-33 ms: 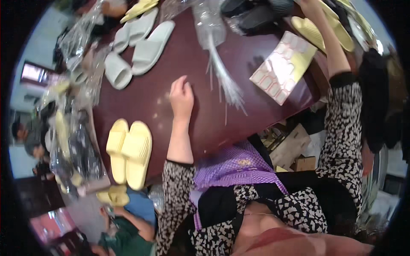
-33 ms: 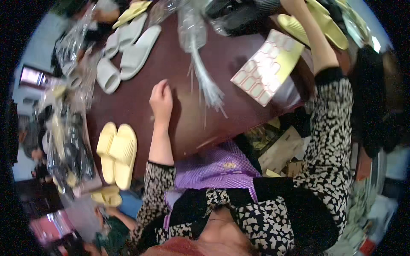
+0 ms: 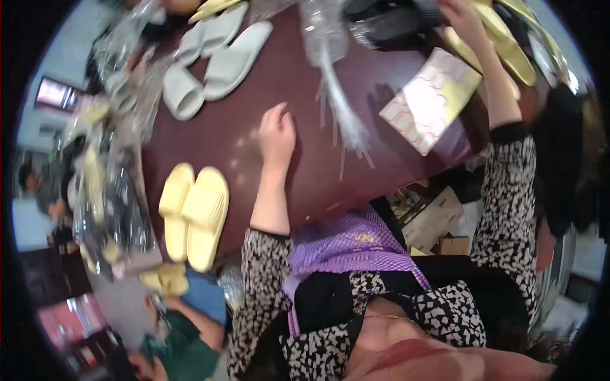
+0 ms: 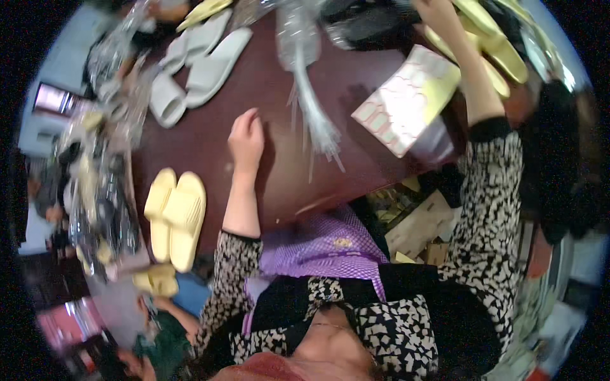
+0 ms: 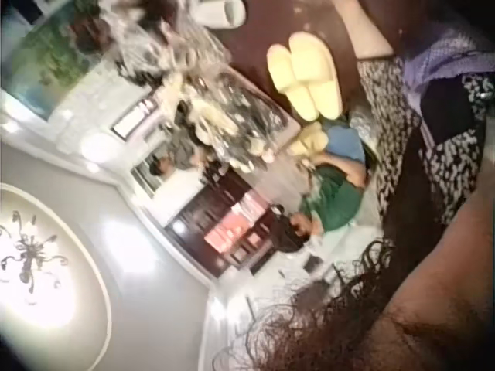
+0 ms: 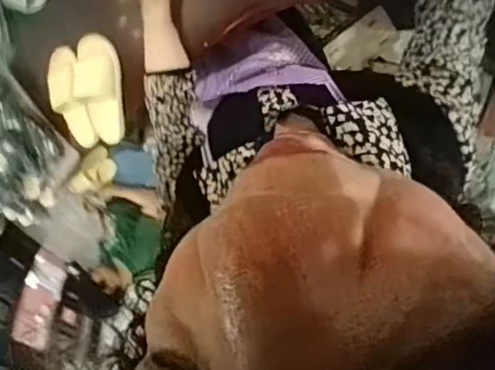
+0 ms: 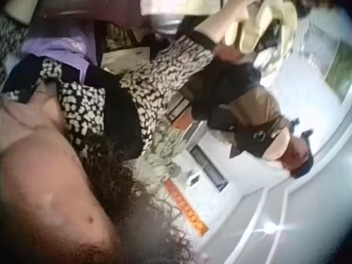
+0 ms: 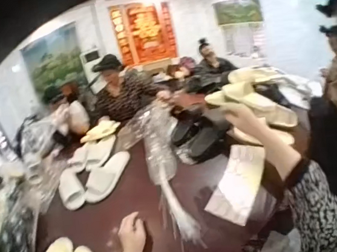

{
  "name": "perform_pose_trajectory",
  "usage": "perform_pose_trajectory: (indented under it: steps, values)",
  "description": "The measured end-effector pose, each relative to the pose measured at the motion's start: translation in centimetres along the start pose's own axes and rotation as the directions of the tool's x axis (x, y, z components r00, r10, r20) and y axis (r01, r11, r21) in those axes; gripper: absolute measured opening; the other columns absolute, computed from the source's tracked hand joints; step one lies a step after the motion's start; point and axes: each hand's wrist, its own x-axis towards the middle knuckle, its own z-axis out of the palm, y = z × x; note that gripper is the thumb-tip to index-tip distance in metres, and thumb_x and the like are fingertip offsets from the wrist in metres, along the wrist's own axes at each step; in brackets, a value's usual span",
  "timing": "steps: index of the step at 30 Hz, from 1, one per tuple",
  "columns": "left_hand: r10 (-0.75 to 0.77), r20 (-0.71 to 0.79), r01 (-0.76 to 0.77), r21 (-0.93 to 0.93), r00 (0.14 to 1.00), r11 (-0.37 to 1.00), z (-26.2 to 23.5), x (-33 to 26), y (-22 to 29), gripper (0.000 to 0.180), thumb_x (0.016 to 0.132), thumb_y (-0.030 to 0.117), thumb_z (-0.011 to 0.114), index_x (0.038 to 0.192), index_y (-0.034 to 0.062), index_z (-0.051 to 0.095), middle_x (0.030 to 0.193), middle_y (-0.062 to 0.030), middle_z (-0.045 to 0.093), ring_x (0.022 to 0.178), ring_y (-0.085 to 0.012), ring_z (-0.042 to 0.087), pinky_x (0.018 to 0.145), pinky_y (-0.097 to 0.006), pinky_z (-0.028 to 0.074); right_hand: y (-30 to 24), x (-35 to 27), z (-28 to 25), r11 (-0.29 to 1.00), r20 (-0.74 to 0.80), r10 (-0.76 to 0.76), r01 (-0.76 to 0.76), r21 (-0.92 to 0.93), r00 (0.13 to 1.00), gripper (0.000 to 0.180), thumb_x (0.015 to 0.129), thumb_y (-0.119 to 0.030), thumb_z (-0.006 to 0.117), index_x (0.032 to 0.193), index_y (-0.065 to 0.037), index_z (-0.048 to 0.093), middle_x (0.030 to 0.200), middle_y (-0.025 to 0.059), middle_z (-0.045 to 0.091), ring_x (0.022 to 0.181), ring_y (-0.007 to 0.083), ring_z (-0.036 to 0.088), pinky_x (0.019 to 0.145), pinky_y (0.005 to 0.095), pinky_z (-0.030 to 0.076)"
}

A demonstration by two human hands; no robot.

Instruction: The person pairs slides by threading plastic tag fasteners through each pair and fastening them together by hand.

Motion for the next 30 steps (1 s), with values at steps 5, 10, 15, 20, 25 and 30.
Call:
perform_pose_trajectory:
  steps: [5, 10, 15, 20, 25, 30]
  values:
    - [-0.149, 0.042, 0.153, -0.134, 0.988, 0.979, -1.3, 0.4, -0.1, 0.020, 0.081, 0.008, 0.056, 0.099, 0.0022, 0.062, 0.095, -0.0152, 0.063, 0.086, -0.0264, 0.063, 0.076, -0.033, 0.049, -17.2, -4.7, 9.0, 0.792, 0.287, -0.034, -0.150, 0.592, 0.957, 0.023, 0.084, -0.001, 0.054, 0.106, 0.001, 0.061, 0.095, 0.0057, 0.064, 0.084, 0.0127, 0.059, 0.080, 0.0244, 0.045]
    - [-0.171, -0.009, 0.169, -0.110, 0.985, 0.979, -8.6, -2.6, 4.1, 0.021, 0.081, 0.007, 0.056, 0.101, 0.0013, 0.061, 0.096, -0.0144, 0.063, 0.086, -0.0249, 0.062, 0.077, -0.032, 0.049, -25.7, -6.8, 11.6, 0.716, 0.523, -0.150, -0.272, 0.642, 0.839, 0.022, 0.084, -0.002, 0.055, 0.105, 0.000, 0.062, 0.094, 0.0061, 0.065, 0.083, 0.0121, 0.059, 0.075, 0.0257, 0.047]
    - [-0.147, -0.304, 0.269, 0.412, 0.941, 0.870, -22.6, -8.4, 1.3, 0.028, 0.080, 0.005, 0.055, 0.108, -0.0021, 0.056, 0.105, -0.0186, 0.059, 0.101, -0.0308, 0.055, 0.088, -0.036, 0.043, -25.8, -6.5, 12.8, 0.752, 0.494, -0.128, -0.241, 0.614, 0.860, 0.020, 0.085, -0.003, 0.055, 0.104, 0.000, 0.063, 0.090, 0.0069, 0.066, 0.081, 0.0111, 0.059, 0.072, 0.0248, 0.047]
    - [-0.329, -0.218, 0.391, 0.613, 0.919, 0.687, -28.4, -12.2, -5.3, 0.032, 0.081, 0.012, 0.057, 0.109, -0.0028, 0.056, 0.101, -0.0178, 0.060, 0.096, -0.0276, 0.057, 0.085, -0.033, 0.044, -22.2, -5.9, 14.9, 0.709, 0.376, 0.075, -0.315, 0.631, 0.924, 0.019, 0.086, -0.006, 0.055, 0.102, 0.001, 0.063, 0.089, 0.0076, 0.067, 0.080, 0.0103, 0.060, 0.071, 0.0232, 0.047]
    - [-0.425, -0.030, 0.391, 0.453, 0.905, 0.801, -24.1, -7.9, -5.7, 0.023, 0.077, 0.014, 0.061, 0.089, -0.0056, 0.058, 0.090, -0.0207, 0.059, 0.084, -0.0343, 0.055, 0.076, -0.040, 0.044, -17.8, -6.4, 15.4, 0.643, 0.218, 0.324, -0.383, 0.663, 0.921, 0.021, 0.087, -0.011, 0.056, 0.101, 0.003, 0.063, 0.089, 0.0069, 0.068, 0.080, 0.0103, 0.062, 0.070, 0.0223, 0.048]
    - [-0.484, 0.128, 0.401, 0.402, 0.866, 0.823, -15.1, -3.2, -0.9, 0.024, 0.077, 0.016, 0.062, 0.074, -0.0060, 0.054, 0.078, -0.0209, 0.056, 0.073, -0.0350, 0.053, 0.068, -0.043, 0.042, -15.5, -6.7, 15.3, 0.803, 0.074, 0.394, -0.382, 0.458, 0.916, 0.021, 0.082, -0.013, 0.060, 0.097, 0.000, 0.065, 0.085, 0.0104, 0.068, 0.079, 0.0164, 0.065, 0.071, 0.0270, 0.049]
